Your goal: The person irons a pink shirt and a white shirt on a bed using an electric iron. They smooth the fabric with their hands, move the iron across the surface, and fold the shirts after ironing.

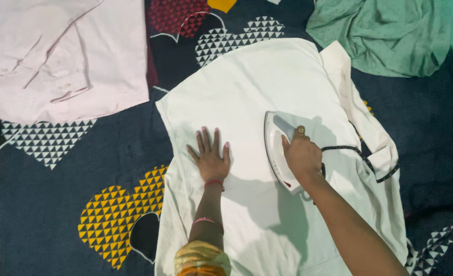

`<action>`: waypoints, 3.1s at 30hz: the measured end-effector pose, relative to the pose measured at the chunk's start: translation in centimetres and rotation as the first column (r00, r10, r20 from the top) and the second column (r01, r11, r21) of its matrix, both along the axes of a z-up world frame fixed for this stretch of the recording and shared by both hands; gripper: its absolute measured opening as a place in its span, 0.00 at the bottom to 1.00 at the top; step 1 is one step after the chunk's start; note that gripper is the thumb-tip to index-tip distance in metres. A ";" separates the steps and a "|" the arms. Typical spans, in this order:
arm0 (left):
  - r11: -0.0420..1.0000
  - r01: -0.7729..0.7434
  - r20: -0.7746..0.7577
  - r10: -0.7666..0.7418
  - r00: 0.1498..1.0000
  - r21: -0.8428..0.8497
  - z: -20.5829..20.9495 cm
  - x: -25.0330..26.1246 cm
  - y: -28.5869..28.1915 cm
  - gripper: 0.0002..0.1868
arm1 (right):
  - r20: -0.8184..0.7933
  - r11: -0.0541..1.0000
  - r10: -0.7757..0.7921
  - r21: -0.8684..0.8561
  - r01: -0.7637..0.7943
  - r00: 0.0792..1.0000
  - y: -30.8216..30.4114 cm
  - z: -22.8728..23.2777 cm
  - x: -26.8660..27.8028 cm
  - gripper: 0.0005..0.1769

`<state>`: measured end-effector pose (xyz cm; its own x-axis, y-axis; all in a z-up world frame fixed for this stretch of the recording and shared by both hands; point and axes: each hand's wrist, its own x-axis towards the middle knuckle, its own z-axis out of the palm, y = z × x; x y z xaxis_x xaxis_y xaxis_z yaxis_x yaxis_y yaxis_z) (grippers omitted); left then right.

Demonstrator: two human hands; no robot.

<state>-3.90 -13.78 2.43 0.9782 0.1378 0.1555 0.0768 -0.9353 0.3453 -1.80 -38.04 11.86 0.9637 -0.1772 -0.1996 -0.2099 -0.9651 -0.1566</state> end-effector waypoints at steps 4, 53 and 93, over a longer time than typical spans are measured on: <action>0.999 -0.004 0.015 0.005 1.000 -0.036 -0.2 -0.3 -0.2 0.32 | 0.019 1.000 -0.022 0.021 0.021 1.000 -0.5 -0.5 2.4 0.33; 0.968 -0.107 -0.161 0.145 0.976 0.225 -2.7 0.3 -2.5 0.35 | 0.119 0.988 -0.120 -0.077 0.130 0.986 -12.3 -0.8 -0.6 0.32; 0.995 0.097 -0.064 -0.095 0.993 0.027 -0.3 -8.9 -9.4 0.36 | 0.046 0.988 0.002 0.154 -0.009 0.999 -12.8 0.6 -8.6 0.40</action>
